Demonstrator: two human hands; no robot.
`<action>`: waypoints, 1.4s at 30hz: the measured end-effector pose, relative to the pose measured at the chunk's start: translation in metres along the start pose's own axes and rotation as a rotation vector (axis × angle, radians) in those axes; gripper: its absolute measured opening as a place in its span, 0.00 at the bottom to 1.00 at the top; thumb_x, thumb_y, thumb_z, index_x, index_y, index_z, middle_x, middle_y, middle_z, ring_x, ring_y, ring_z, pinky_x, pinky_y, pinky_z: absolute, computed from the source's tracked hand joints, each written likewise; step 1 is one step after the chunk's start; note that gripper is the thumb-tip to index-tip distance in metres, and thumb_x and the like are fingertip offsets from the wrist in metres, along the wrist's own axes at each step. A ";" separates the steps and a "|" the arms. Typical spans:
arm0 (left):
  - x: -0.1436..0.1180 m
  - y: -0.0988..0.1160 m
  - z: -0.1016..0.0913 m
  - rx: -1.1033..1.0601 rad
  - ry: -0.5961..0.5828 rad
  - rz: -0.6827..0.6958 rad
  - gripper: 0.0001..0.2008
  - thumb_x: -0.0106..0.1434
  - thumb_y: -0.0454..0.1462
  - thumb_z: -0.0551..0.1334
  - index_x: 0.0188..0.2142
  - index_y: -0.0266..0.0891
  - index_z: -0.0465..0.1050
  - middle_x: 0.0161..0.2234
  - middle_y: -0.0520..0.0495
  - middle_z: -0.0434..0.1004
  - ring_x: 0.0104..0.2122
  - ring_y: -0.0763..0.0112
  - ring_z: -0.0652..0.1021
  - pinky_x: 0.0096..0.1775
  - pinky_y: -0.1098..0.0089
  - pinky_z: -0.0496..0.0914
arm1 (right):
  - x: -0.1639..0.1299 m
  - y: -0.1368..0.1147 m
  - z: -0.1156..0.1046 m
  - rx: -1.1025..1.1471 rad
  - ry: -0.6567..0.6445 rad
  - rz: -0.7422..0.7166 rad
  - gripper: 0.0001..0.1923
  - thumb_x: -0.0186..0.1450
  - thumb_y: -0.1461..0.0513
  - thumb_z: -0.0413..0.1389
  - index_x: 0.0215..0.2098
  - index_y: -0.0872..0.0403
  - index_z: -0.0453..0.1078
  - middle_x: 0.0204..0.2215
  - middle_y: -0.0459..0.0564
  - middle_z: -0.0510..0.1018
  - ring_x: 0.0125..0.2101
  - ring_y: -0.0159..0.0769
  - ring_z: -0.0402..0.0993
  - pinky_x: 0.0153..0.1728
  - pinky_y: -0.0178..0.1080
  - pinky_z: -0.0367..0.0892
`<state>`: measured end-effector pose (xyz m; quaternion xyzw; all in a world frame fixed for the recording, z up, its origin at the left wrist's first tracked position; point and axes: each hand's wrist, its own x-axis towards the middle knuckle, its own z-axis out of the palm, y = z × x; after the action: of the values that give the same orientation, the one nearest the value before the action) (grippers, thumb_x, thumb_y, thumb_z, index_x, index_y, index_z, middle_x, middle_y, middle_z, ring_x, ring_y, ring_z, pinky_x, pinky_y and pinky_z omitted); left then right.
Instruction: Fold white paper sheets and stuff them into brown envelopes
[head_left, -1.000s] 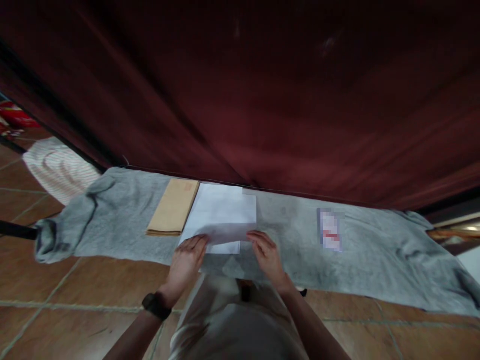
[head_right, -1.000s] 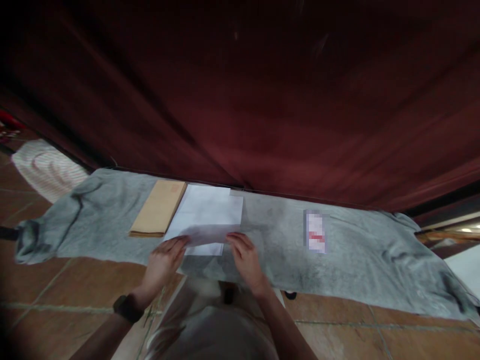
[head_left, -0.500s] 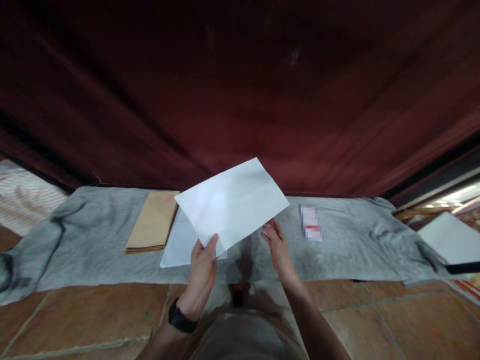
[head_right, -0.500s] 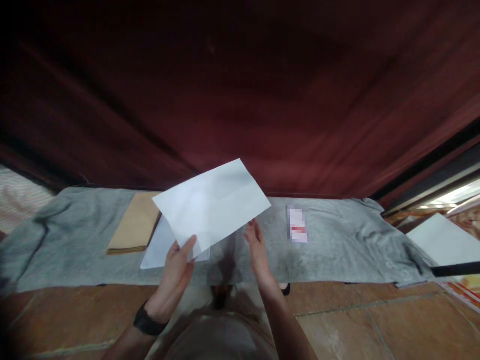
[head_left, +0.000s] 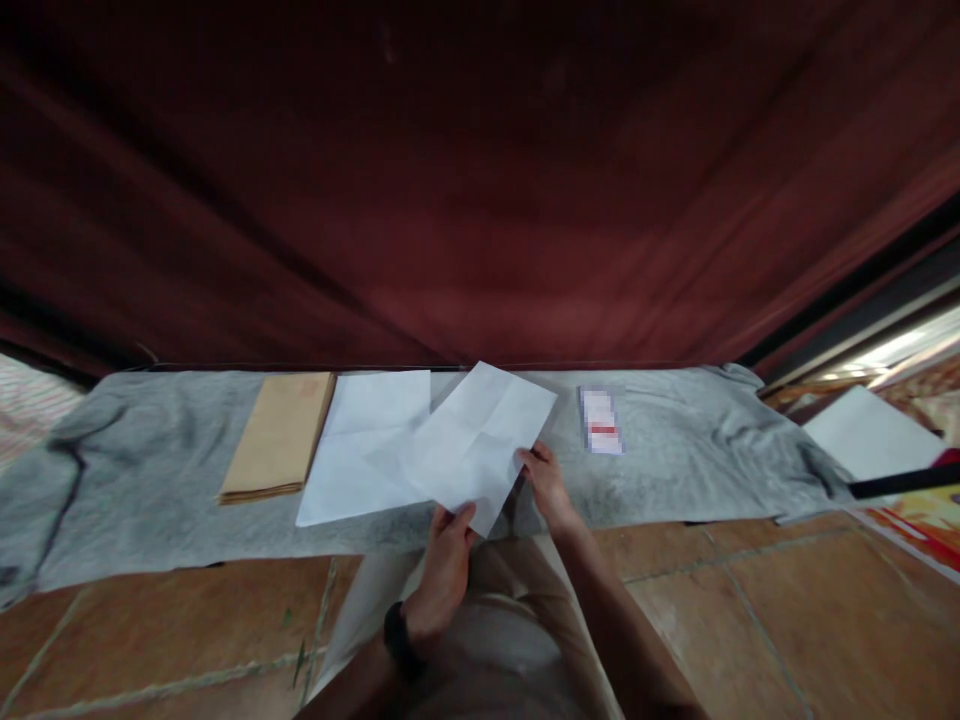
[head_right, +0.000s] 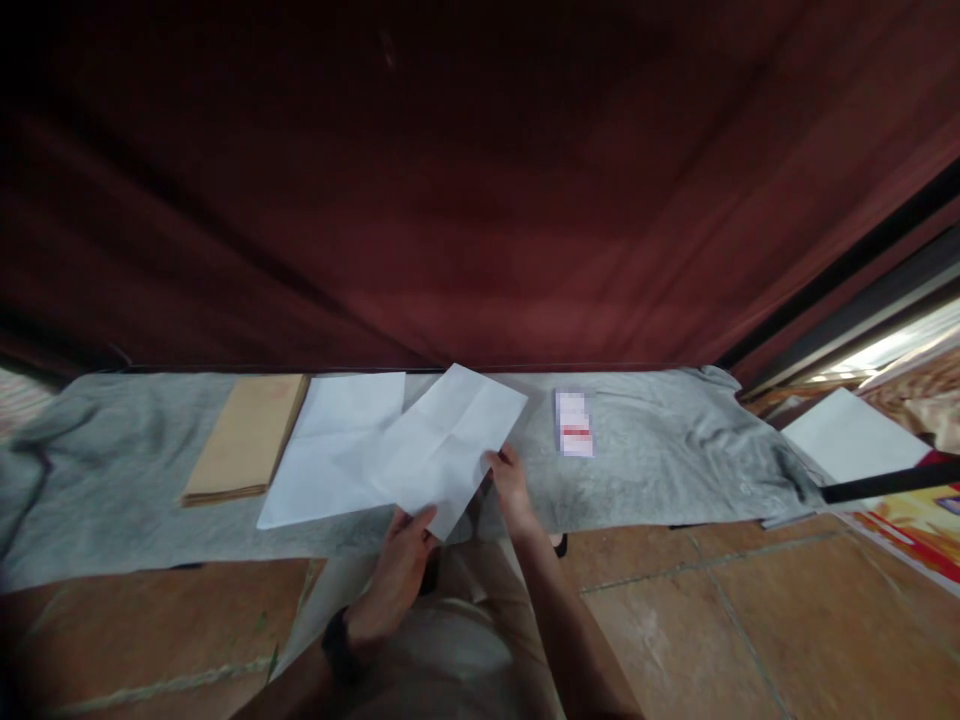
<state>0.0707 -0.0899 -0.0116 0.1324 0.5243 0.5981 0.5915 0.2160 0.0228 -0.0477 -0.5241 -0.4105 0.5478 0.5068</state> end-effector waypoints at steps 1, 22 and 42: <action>0.001 0.002 -0.005 -0.039 0.021 -0.004 0.17 0.51 0.41 0.72 0.40 0.46 0.72 0.43 0.48 0.82 0.43 0.61 0.83 0.44 0.61 0.78 | 0.003 0.001 -0.003 0.001 0.001 0.021 0.16 0.55 0.53 0.57 0.38 0.53 0.75 0.34 0.51 0.84 0.31 0.40 0.79 0.32 0.39 0.74; 0.015 0.033 -0.023 0.145 0.006 -0.021 0.15 0.50 0.44 0.71 0.35 0.41 0.73 0.33 0.47 0.80 0.34 0.62 0.81 0.35 0.66 0.72 | 0.058 -0.026 -0.036 -0.374 -0.132 -0.069 0.05 0.52 0.60 0.56 0.24 0.53 0.71 0.20 0.40 0.73 0.25 0.33 0.69 0.28 0.33 0.64; 0.035 0.041 -0.028 0.391 0.087 0.079 0.28 0.48 0.39 0.69 0.51 0.42 0.72 0.27 0.55 0.76 0.26 0.71 0.75 0.26 0.73 0.69 | 0.016 0.012 -0.054 -0.691 0.065 -0.429 0.24 0.68 0.63 0.47 0.61 0.55 0.68 0.55 0.58 0.75 0.52 0.44 0.74 0.57 0.48 0.69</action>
<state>0.0160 -0.0633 -0.0073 0.2391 0.6498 0.5128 0.5076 0.2689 0.0324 -0.0685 -0.5831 -0.6539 0.2427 0.4165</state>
